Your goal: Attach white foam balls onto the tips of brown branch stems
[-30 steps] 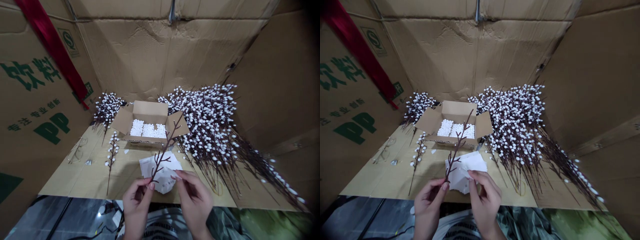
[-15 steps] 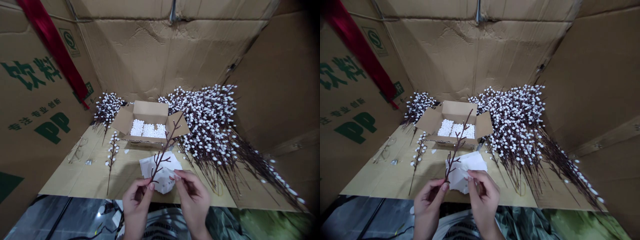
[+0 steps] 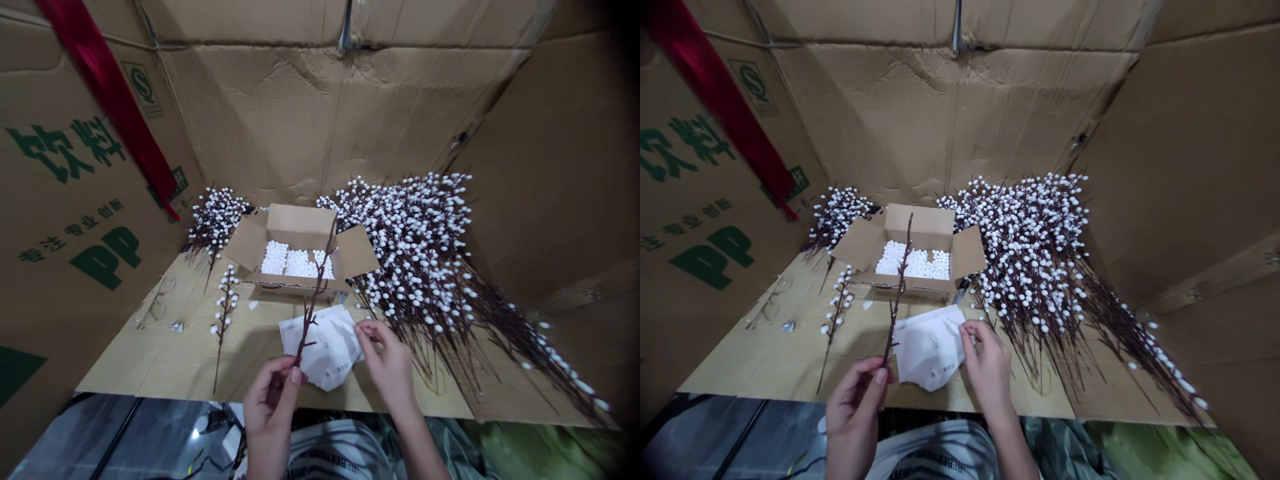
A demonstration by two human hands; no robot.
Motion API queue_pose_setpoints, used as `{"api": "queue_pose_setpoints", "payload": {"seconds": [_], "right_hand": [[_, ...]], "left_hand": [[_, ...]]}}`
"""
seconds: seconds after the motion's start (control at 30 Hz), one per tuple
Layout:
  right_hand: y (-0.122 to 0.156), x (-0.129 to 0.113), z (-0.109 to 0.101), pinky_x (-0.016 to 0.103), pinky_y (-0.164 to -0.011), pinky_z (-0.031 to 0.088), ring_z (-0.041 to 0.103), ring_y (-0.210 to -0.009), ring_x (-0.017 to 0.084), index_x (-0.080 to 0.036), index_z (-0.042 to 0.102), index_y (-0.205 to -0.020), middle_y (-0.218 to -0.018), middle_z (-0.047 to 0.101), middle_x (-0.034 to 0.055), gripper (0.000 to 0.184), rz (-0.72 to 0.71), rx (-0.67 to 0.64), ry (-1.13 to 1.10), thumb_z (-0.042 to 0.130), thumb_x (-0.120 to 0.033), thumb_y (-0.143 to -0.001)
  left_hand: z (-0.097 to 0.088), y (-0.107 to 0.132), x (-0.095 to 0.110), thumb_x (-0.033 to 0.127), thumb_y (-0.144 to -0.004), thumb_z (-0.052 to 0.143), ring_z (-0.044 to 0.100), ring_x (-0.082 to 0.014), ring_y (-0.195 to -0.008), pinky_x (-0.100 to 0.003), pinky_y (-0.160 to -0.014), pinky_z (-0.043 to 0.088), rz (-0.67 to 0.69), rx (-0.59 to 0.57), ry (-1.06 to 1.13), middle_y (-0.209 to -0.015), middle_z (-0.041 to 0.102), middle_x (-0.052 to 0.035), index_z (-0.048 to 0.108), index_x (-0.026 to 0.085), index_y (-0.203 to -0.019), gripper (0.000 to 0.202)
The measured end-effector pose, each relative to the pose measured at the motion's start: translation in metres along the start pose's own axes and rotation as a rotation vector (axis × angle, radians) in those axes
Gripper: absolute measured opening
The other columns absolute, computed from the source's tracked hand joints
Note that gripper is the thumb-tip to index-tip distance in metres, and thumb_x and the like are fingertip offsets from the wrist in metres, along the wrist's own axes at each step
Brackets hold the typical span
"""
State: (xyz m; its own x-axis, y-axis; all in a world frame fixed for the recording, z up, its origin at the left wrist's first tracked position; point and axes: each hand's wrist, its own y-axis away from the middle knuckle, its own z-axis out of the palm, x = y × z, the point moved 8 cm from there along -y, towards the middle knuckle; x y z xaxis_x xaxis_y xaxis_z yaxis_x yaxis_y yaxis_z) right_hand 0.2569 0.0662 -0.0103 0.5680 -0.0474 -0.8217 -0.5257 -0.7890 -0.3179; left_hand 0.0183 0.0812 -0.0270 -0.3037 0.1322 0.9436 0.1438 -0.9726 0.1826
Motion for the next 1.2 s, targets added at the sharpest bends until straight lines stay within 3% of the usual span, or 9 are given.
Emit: {"api": "queue_pose_setpoints", "payload": {"seconds": [0.07, 0.17, 0.3, 0.5, 0.77, 1.2], "right_hand": [[-0.006, 0.011, 0.010, 0.034, -0.066, 0.050, 0.067, -0.073, 0.024, -0.020, 0.066, -0.078, -0.079, 0.072, 0.0072, 0.018, -0.031, -0.119, 0.101, 0.053, -0.031, -0.084], [-0.009, 0.016, 0.016, 0.038, -0.072, 0.048, 0.063, -0.078, 0.027, -0.021, 0.069, -0.076, -0.078, 0.072, 0.0074, 0.018, -0.069, -0.163, 0.124, 0.053, -0.026, -0.081], [-0.009, 0.017, 0.013, 0.038, -0.075, 0.049, 0.061, -0.083, 0.027, -0.021, 0.070, -0.074, -0.078, 0.072, 0.0078, 0.016, -0.071, -0.133, 0.070, 0.057, -0.028, -0.080], [-0.012, 0.030, -0.001, 0.033, -0.070, 0.053, 0.066, -0.075, 0.022, -0.018, 0.069, -0.083, -0.082, 0.072, 0.0088, 0.024, 0.045, -0.024, -0.086, 0.057, -0.038, -0.084], [-0.007, 0.037, 0.008, 0.033, -0.069, 0.054, 0.068, -0.073, 0.023, -0.017, 0.070, -0.080, -0.079, 0.073, 0.0090, 0.022, 0.109, -0.061, -0.181, 0.062, -0.038, -0.079], [-0.007, 0.049, -0.001, 0.040, -0.076, 0.055, 0.069, -0.079, 0.025, -0.016, 0.072, -0.088, -0.088, 0.075, 0.0119, 0.029, 0.198, 0.002, -0.240, 0.064, -0.042, -0.075]], "left_hand": [[0.000, 0.000, -0.006, 0.042, -0.059, 0.084, 0.066, -0.0130, -0.059, -0.016, -0.054, 0.052, -0.045, -0.005, 0.058, -0.067, 0.073, -0.0039, 0.076, 0.018, -0.077, 0.031], [0.002, 0.001, -0.011, 0.041, -0.060, 0.084, 0.064, -0.0111, -0.056, -0.013, -0.048, 0.048, -0.091, -0.023, 0.115, -0.064, 0.072, -0.0031, 0.076, 0.018, -0.078, 0.031], [0.004, 0.000, -0.009, 0.042, -0.059, 0.084, 0.062, -0.0097, -0.054, -0.012, -0.049, 0.047, -0.077, -0.025, 0.112, -0.060, 0.071, -0.0018, 0.076, 0.018, -0.076, 0.031], [0.001, -0.001, 0.000, 0.045, -0.054, 0.086, 0.065, -0.0119, -0.055, -0.016, -0.054, 0.052, -0.023, 0.028, -0.001, -0.059, 0.071, -0.0018, 0.077, 0.018, -0.074, 0.034], [0.002, -0.002, 0.003, 0.047, -0.051, 0.086, 0.065, -0.0120, -0.056, -0.016, -0.055, 0.053, 0.009, 0.053, -0.038, -0.060, 0.071, -0.0025, 0.076, 0.018, -0.071, 0.036], [-0.003, -0.001, -0.004, 0.047, -0.056, 0.084, 0.065, -0.0150, -0.062, -0.021, -0.061, 0.054, -0.001, 0.036, -0.056, -0.066, 0.071, -0.0039, 0.074, 0.016, -0.076, 0.038]]}}
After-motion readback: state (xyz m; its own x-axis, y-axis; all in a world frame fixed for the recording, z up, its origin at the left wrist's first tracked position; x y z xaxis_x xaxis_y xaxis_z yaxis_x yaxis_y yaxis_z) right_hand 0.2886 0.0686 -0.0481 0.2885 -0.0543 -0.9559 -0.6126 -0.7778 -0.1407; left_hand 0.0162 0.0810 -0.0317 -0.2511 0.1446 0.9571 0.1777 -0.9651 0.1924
